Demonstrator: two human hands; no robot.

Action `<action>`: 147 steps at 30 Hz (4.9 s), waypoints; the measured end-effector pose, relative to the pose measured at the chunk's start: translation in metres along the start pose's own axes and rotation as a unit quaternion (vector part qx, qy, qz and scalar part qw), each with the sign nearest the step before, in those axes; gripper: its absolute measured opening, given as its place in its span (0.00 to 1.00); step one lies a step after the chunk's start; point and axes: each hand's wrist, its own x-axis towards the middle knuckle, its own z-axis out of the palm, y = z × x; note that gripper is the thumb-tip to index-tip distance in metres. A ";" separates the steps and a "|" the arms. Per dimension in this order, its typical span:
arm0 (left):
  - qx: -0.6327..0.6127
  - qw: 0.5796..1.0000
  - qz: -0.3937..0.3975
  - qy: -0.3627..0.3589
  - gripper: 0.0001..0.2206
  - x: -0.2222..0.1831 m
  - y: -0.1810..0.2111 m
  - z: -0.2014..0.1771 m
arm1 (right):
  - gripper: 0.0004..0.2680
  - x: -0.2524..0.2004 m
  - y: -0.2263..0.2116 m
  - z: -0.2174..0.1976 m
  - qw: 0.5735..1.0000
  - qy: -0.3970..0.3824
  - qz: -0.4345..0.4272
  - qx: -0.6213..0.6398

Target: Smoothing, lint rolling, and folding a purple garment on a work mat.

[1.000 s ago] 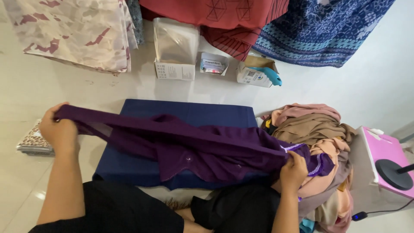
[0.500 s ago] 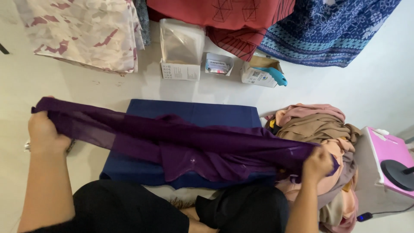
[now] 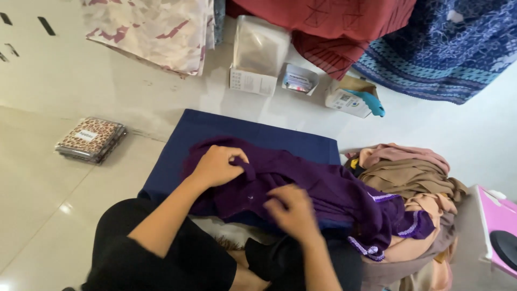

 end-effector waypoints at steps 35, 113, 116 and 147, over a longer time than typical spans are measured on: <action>-0.392 0.829 -0.318 0.241 0.16 0.040 -0.111 -0.011 | 0.23 0.024 0.076 0.016 0.978 -0.196 -0.031 0.057; -0.499 0.837 -0.152 0.166 0.17 0.011 -0.122 0.063 | 0.06 0.137 0.005 0.164 0.768 0.020 0.266 0.583; -0.500 0.837 -0.142 0.172 0.18 0.009 -0.117 0.061 | 0.06 0.136 0.000 0.162 0.770 0.014 0.259 0.583; -0.230 0.952 0.020 0.199 0.12 -0.004 -0.087 0.041 | 0.02 0.130 -0.003 0.115 0.975 0.035 -0.056 0.212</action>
